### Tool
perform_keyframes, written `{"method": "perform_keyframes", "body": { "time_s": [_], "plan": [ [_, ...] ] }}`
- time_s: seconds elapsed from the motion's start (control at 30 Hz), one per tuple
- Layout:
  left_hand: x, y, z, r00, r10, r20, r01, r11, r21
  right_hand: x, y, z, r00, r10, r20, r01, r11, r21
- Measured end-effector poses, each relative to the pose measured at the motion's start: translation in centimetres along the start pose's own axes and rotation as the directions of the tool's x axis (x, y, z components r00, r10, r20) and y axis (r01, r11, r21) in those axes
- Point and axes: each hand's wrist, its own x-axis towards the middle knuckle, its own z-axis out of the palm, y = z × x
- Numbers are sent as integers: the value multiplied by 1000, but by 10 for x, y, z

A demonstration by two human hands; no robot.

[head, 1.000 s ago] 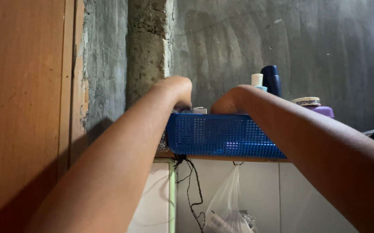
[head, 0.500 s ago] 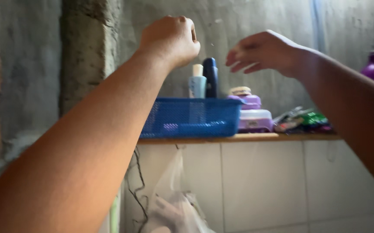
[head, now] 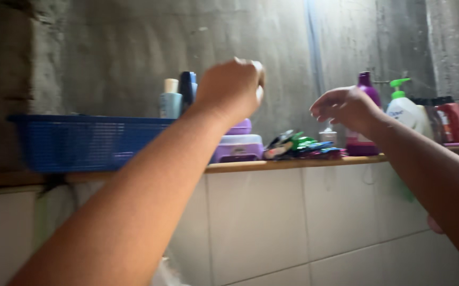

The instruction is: The person organizes various toiletries in a bathroom. They handle multiple sachets of shampoo, placing them on a wooden shelf. They also move bottles of lotion and shampoo, and a blue plastic basket, arranging them on the shelf and within the basket.

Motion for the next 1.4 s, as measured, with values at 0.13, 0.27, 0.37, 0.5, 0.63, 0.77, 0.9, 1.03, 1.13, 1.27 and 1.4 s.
{"method": "perform_keyframes", "body": {
  "time_s": [0.13,0.27,0.37,0.5,0.63,0.77,0.9,1.03,1.13,1.27,1.4],
  "plan": [
    [5,37,53,997,30,73,-29,999,-16,-18,18,-9,991,-129,21,130,959,-251],
    [3,66,94,950,14,311,-45,995,93,-20,32,-5,964,-208,165,262,846,-463],
    [-5,83,118,948,10,319,-69,982,173,-24,41,7,964,-143,226,233,863,-448],
    [-3,86,145,941,-67,331,-81,906,415,-22,55,29,794,-562,232,605,695,-387],
    [-1,83,155,904,-151,399,-59,882,468,-21,41,43,921,-317,224,382,847,-370],
    [0,84,153,895,-198,399,-3,893,449,-27,29,43,977,-59,203,137,907,-398],
    [3,85,147,897,-275,346,162,933,323,-21,43,43,951,-260,169,304,884,-356],
    [6,86,151,904,-332,270,246,919,307,-19,58,42,959,-269,89,283,910,-303],
    [7,82,159,929,-336,158,280,913,295,-16,62,46,957,-289,17,278,903,-326],
    [7,76,166,948,-319,17,298,903,309,-12,68,50,948,-295,-118,253,926,-279],
    [13,68,162,831,-551,75,533,827,178,-7,70,44,955,-131,-266,112,990,-85]
  ]
}}
